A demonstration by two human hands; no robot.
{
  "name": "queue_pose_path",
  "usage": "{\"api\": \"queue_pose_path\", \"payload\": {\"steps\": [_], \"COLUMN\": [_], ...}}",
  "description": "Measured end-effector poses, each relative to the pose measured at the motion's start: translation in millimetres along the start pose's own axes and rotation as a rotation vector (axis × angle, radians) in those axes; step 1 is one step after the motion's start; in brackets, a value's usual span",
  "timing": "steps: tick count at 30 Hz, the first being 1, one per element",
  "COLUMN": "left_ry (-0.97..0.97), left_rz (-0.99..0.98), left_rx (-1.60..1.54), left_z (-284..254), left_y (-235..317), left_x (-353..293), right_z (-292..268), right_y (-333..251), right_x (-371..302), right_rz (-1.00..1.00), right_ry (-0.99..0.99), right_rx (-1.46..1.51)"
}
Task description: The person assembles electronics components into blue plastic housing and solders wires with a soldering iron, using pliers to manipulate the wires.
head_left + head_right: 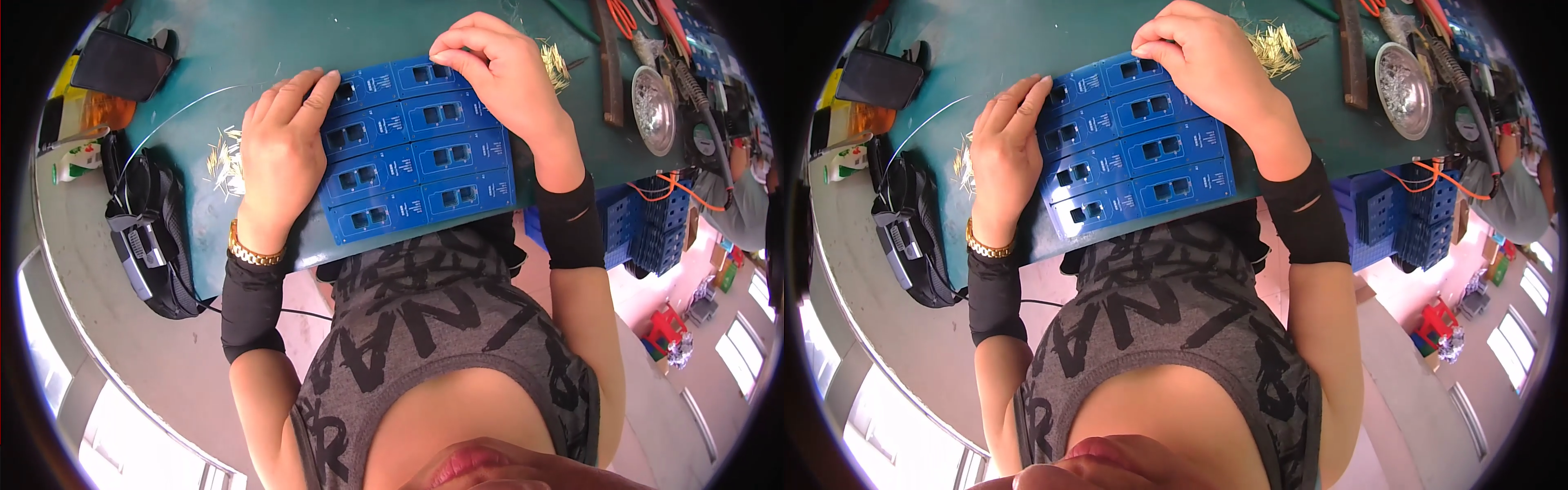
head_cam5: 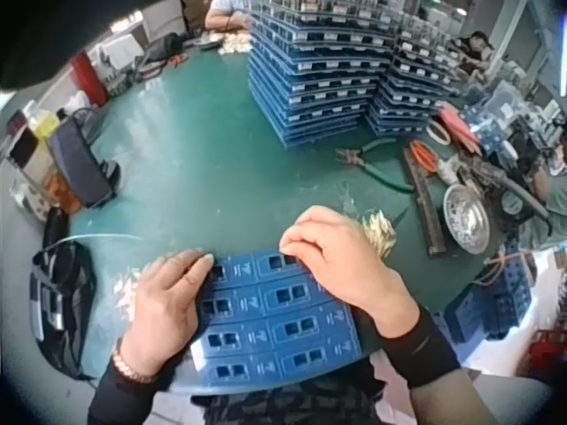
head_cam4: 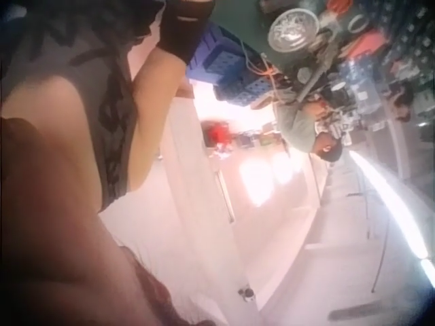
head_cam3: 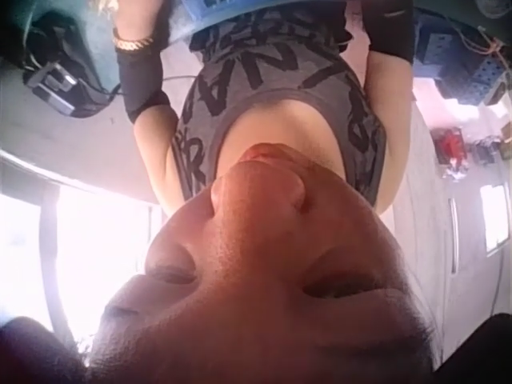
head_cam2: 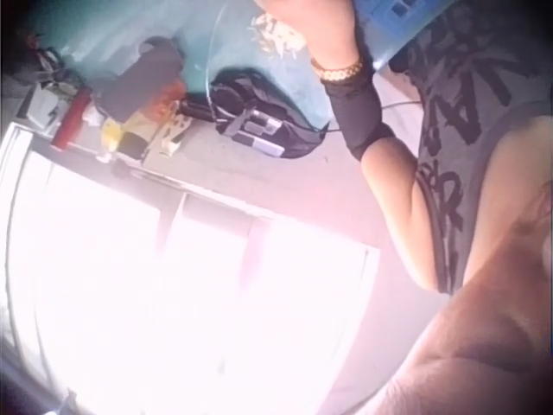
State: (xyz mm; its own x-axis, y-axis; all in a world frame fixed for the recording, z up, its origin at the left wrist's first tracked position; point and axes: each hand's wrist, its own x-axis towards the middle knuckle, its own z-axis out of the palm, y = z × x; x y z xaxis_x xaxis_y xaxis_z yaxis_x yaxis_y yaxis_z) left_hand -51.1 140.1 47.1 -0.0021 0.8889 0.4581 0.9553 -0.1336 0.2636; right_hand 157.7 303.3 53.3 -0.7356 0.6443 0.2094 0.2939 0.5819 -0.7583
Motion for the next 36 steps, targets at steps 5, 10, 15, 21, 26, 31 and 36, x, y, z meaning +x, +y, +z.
{"api": "queue_pose_path", "payload": {"steps": [5, 10, 15, 21, 26, 31, 36], "left_ry": [-0.051, -0.097, -0.091, 0.010, -0.037, -0.201, -0.136], "left_rz": [-0.001, 0.002, -0.036, -0.273, -0.516, -0.443, -0.390], "left_rx": [0.069, 0.175, 0.113, -0.121, -0.182, -0.118, -0.176], "left_z": [-4.8, -6.0, -9.6, -24.2, -40.3, -44.2, -30.7], "left_y": [3.9, 6.0, 3.8, -23.0, -37.4, -42.9, -39.7], "left_x": [-2.0, -6.9, -4.8, -8.5, -12.6, -13.9, -15.8], "right_z": [2.3, -1.7, 10.6, 6.1, 9.5, 8.1, 7.7], "right_y": [4.9, -24.2, 3.3, -2.5, -8.4, -9.4, -8.5], "right_x": [10.8, 3.9, 7.1, -2.1, -0.8, -0.1, 0.7], "right_rz": [-0.661, -0.021, -0.336, -0.226, -0.171, -0.207, -0.201], "right_ry": [0.240, 0.006, 0.143, 0.043, 0.045, 0.006, -0.013], "right_rx": [0.094, -0.045, -0.047, -0.244, -0.224, -0.244, -0.222]}}
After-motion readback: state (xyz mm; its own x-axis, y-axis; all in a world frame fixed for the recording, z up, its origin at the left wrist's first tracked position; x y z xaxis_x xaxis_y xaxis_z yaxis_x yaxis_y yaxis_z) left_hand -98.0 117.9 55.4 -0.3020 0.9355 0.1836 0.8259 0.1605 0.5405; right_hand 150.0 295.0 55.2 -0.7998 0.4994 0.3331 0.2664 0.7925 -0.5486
